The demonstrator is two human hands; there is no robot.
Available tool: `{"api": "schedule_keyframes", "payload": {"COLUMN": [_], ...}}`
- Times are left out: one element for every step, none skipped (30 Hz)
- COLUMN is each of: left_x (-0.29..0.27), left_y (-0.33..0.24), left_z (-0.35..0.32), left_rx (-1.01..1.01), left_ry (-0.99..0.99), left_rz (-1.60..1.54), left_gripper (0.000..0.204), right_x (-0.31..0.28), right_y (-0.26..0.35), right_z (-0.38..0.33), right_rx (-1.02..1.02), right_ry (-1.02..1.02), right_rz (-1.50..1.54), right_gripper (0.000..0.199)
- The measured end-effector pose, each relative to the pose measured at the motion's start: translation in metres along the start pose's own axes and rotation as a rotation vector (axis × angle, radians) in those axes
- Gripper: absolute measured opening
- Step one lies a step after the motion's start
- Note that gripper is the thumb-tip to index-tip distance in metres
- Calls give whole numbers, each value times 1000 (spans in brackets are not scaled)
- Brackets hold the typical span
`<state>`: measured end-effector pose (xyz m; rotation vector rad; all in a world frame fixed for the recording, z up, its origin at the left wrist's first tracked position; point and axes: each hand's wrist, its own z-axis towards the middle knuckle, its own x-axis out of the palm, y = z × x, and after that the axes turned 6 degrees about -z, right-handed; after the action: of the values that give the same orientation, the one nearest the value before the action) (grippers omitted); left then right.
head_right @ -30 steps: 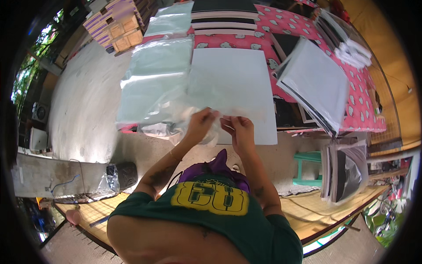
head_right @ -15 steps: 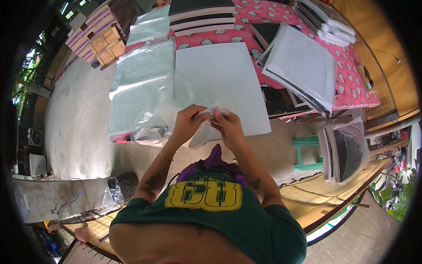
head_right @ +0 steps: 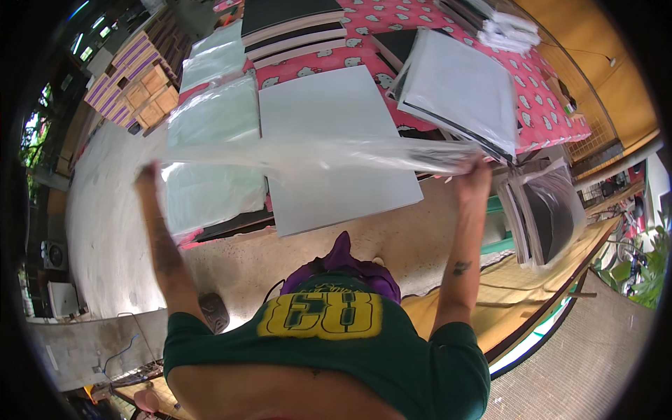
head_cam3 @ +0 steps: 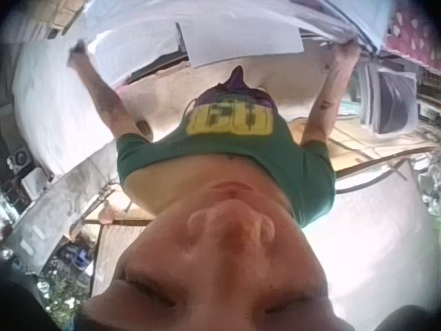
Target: The person places black cardboard folders into plastic bags one by one and stacks the bagged folders on a table.
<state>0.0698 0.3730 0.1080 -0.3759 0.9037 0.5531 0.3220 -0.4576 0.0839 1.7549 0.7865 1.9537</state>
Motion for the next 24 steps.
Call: {"api": "schedule_keyframes", "payload": {"left_x": [-48, -86, -105, -104, -106, -122, -121, -81, -39, -28, -26, -23, -93, -143, -176, -188, -200, -200, -207, -223, -233, -239, -240, -230], "left_y": [71, 102, 101, 60, -10, -63, -103, -105, -79, -126, -200, -242, -349, -404, -441, -456, -468, -467, -474, -470, -467, -459, -454, -450], "left_z": [29, 46, 55, 60, 69, 62, 49, 22, -13, -25, -41, -58, -61, -73, -88, -90, -91, -84, -75, -70, -66, -65, -61, -59], "left_rx": [-222, -353, -449, -391, -223, -37, 128, 362, 301, 437, 581, 492, 555, 661, 767, 766, 742, 579, 417, 327, 428, 504, 580, 804], "left_ry": [-44, -209, -443, -731, -948, -1060, -1007, -626, 195, 605, 1004, 595, 437, 329, 321, 442, 567, 834, 1118, 1068, 1157, 1238, 1316, 1081], "left_rz": [116, 190, 112, -72, -250, -324, -302, -253, 187, 145, 112, -377, -805, -1103, -1212, -1355, -1489, -1624, -1740, -1860, -1807, -1746, -1680, -1493], "left_gripper": [37, 36, 33, 29, 25, 22, 18, 12, 17, 30, 48, 64, 77, 82, 78, 74, 70, 65, 61, 47, 43, 39, 35, 30], "right_x": [-6, 1, 17, 37, 54, 71, 92, 120, 152, 170, 192, 210, 214, 239, 261, 265, 266, 262, 247, 213, 183, 173, 164, 159], "right_y": [16, 33, 58, 80, 99, 102, 92, 73, 56, 49, 43, 28, 17, 8, 5, 7, 8, 9, 22, 28, 31, 31, 33, 36], "right_z": [11, 12, 8, -6, -24, -32, -29, -22, -17, -21, -28, -29, -32, -44, -56, -60, -62, -63, -57, -45, -34, -33, -32, -32], "right_rx": [-73, -151, -250, -287, -327, -332, -344, -336, -329, -304, -211, -18, -162, -121, -84, -288, -496, -703, -537, -445, -346, -374, -402, -427], "right_ry": [-116, -358, -605, -486, -380, -249, -159, -38, 171, 312, 456, 567, 703, 813, 935, 875, 815, 741, 485, 434, 369, 334, 299, 278], "right_rz": [-21, -100, -206, -279, -339, -383, -580, -764, -886, -1017, -1062, -1037, -1095, -1174, -1258, -1388, -1506, -1611, -1890, -2051, -2201, -2077, -1953, -1833], "right_gripper": [20, 22, 26, 26, 27, 29, 29, 29, 30, 31, 29, 29, 29, 30, 32, 35, 37, 40, 44, 45, 46, 45, 44, 43]}}
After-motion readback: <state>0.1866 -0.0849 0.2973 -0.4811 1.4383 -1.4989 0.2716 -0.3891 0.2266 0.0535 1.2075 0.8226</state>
